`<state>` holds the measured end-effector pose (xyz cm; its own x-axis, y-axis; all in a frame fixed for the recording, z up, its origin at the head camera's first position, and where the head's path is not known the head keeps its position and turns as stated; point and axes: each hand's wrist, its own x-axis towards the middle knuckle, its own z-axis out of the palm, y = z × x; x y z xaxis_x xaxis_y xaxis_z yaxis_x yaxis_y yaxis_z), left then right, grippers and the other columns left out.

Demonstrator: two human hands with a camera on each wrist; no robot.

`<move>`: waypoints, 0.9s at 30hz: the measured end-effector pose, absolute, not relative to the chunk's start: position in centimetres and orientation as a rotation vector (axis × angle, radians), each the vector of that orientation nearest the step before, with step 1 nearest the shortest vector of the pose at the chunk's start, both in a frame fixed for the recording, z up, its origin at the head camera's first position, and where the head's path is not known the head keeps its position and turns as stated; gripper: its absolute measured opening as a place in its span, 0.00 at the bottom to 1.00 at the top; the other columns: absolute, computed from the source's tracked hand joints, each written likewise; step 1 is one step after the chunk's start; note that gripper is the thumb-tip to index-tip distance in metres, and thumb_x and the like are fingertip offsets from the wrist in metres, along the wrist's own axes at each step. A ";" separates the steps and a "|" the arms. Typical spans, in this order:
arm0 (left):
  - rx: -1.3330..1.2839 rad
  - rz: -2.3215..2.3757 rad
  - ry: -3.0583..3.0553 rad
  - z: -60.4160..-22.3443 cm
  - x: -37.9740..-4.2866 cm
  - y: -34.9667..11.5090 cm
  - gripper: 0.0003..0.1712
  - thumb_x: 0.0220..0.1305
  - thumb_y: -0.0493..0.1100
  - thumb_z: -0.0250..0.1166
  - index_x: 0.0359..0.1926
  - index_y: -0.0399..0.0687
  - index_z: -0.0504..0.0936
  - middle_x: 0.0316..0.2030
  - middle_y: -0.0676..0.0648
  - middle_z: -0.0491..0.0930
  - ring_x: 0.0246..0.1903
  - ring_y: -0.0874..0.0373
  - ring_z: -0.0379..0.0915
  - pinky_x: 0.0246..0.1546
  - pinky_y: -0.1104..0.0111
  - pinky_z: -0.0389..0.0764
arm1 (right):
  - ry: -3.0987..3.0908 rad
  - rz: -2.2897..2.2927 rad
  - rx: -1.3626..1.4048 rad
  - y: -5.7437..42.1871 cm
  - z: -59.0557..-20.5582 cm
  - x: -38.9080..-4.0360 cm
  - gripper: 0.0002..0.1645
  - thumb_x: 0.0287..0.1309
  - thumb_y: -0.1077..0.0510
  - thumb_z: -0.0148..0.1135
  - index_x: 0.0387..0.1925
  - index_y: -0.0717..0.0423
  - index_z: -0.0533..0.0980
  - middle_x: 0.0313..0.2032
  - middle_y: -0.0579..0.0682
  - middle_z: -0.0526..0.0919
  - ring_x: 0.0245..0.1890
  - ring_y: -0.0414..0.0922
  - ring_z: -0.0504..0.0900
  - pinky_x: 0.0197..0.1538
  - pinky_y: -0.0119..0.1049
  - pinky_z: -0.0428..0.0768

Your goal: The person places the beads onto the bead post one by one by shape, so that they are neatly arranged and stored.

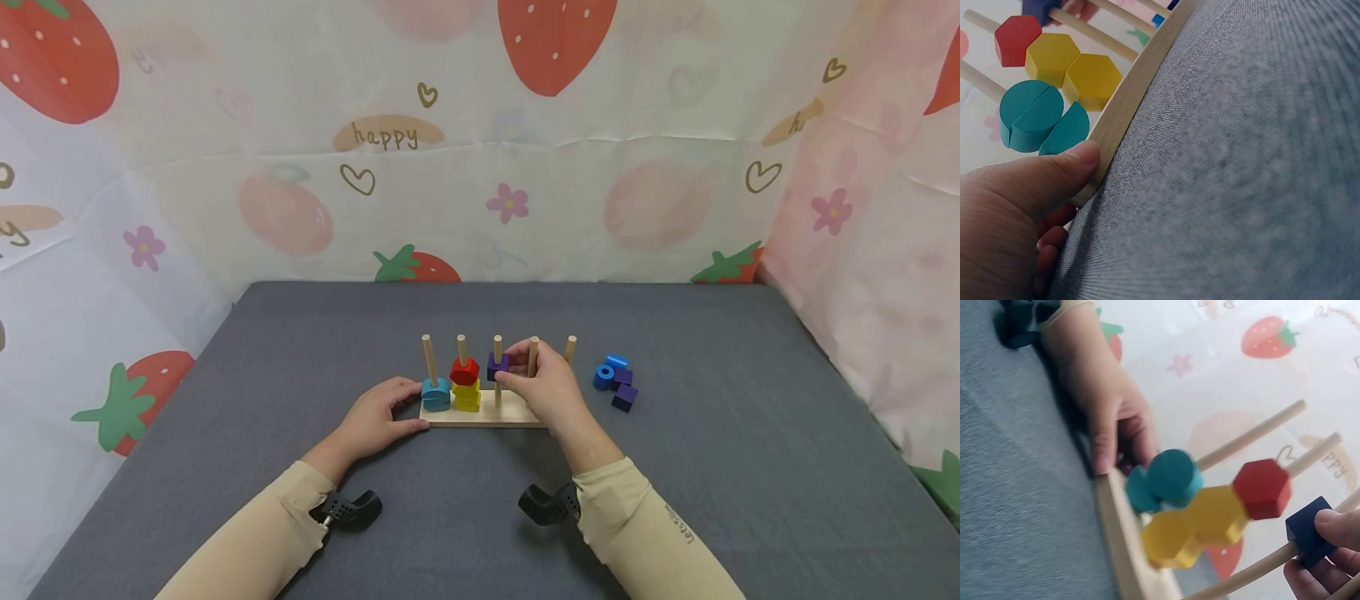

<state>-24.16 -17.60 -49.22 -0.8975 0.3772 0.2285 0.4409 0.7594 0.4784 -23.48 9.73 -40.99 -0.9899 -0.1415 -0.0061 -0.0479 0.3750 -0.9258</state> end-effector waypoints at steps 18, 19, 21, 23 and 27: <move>-0.665 -0.814 -2.837 -49.3 -24.2 -17.6 0.34 0.49 0.57 0.69 0.56 0.48 0.75 0.47 0.52 0.76 0.50 0.58 0.70 0.54 0.60 0.69 | 2.469 -1.733 -0.107 9.5 -44.9 -23.6 0.18 0.52 0.62 0.65 0.44 0.59 0.71 0.41 0.55 0.76 0.41 0.48 0.75 0.49 0.43 0.73; -0.665 -0.815 -2.836 -49.3 -24.2 -17.6 0.34 0.49 0.57 0.69 0.56 0.48 0.75 0.47 0.52 0.76 0.50 0.58 0.70 0.54 0.60 0.69 | 2.470 -1.730 -0.108 9.5 -45.0 -23.7 0.18 0.52 0.62 0.65 0.44 0.59 0.71 0.41 0.55 0.76 0.41 0.48 0.75 0.49 0.43 0.73; -0.664 -0.815 -2.835 -49.3 -24.2 -17.6 0.34 0.50 0.57 0.68 0.56 0.48 0.75 0.48 0.52 0.76 0.50 0.58 0.70 0.54 0.60 0.69 | 2.471 -1.726 -0.109 9.5 -45.1 -23.7 0.18 0.51 0.62 0.65 0.44 0.59 0.71 0.41 0.55 0.76 0.41 0.48 0.76 0.49 0.43 0.73; -0.666 -0.813 -2.834 -49.2 -24.2 -17.6 0.34 0.50 0.57 0.68 0.56 0.48 0.75 0.48 0.52 0.76 0.50 0.57 0.70 0.54 0.60 0.69 | 2.470 -1.729 -0.111 9.5 -45.3 -23.7 0.18 0.51 0.62 0.65 0.44 0.59 0.71 0.42 0.55 0.76 0.41 0.47 0.76 0.50 0.43 0.74; -0.675 -0.811 -2.826 -49.2 -24.2 -17.6 0.34 0.50 0.57 0.68 0.56 0.48 0.75 0.47 0.52 0.76 0.50 0.58 0.70 0.54 0.60 0.69 | 2.466 -1.738 -0.120 9.5 -45.4 -23.7 0.17 0.51 0.64 0.65 0.44 0.59 0.71 0.42 0.55 0.76 0.42 0.48 0.77 0.50 0.44 0.74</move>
<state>-24.20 -17.60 -49.22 -0.8924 0.3842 0.2367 0.4512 0.7561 0.4740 -23.67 9.54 -45.37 -0.9894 -0.1345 -0.0541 0.0057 0.3369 -0.9415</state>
